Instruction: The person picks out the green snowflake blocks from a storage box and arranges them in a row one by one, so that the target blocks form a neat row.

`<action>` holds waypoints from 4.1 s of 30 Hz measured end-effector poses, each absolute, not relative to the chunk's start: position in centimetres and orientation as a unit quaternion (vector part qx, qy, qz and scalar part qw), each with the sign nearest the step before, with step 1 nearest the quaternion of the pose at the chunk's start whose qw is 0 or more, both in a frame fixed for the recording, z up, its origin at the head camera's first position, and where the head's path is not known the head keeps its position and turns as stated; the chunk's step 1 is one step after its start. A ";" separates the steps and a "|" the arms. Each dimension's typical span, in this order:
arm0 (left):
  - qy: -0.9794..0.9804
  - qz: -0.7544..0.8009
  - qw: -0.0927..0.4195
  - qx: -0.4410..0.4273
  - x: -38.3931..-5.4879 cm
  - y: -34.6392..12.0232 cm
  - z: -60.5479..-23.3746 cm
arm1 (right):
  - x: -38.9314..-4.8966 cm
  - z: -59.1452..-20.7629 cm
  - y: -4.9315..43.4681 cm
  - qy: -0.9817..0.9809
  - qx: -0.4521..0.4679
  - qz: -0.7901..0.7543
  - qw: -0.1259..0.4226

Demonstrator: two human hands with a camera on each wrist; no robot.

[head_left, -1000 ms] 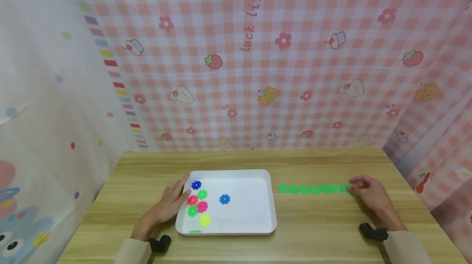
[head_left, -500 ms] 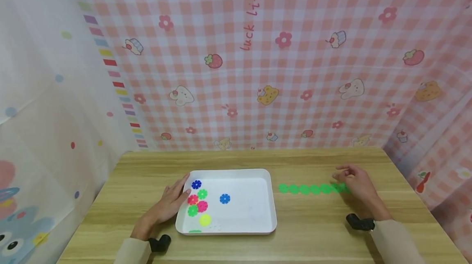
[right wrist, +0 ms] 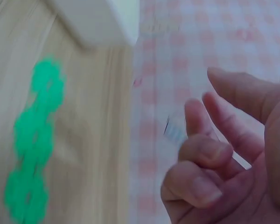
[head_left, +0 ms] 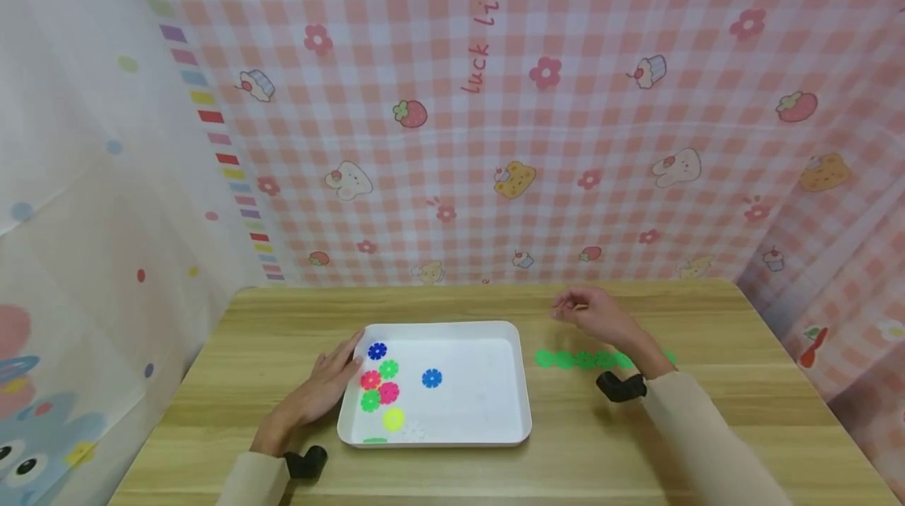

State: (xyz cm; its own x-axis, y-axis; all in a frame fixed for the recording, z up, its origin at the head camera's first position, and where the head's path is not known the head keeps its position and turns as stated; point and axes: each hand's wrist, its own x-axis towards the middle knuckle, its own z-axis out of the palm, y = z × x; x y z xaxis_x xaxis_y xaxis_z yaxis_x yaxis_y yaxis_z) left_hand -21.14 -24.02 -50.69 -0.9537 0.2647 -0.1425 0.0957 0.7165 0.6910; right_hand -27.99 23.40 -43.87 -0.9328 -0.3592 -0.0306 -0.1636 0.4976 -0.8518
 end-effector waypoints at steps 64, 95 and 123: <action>0.908 0.383 0.136 0.104 -21.5 -24.6 -50.9 | -27.0 -50.1 -2.5 0.871 -0.234 -0.390 0.184; 0.902 0.395 0.123 0.120 -21.1 -24.1 -50.3 | -26.1 -49.3 -2.2 0.862 -0.220 -0.423 0.174; 0.887 0.429 0.136 0.105 -21.1 -24.3 -50.7 | -26.2 -44.9 4.7 0.836 -0.187 -0.492 0.153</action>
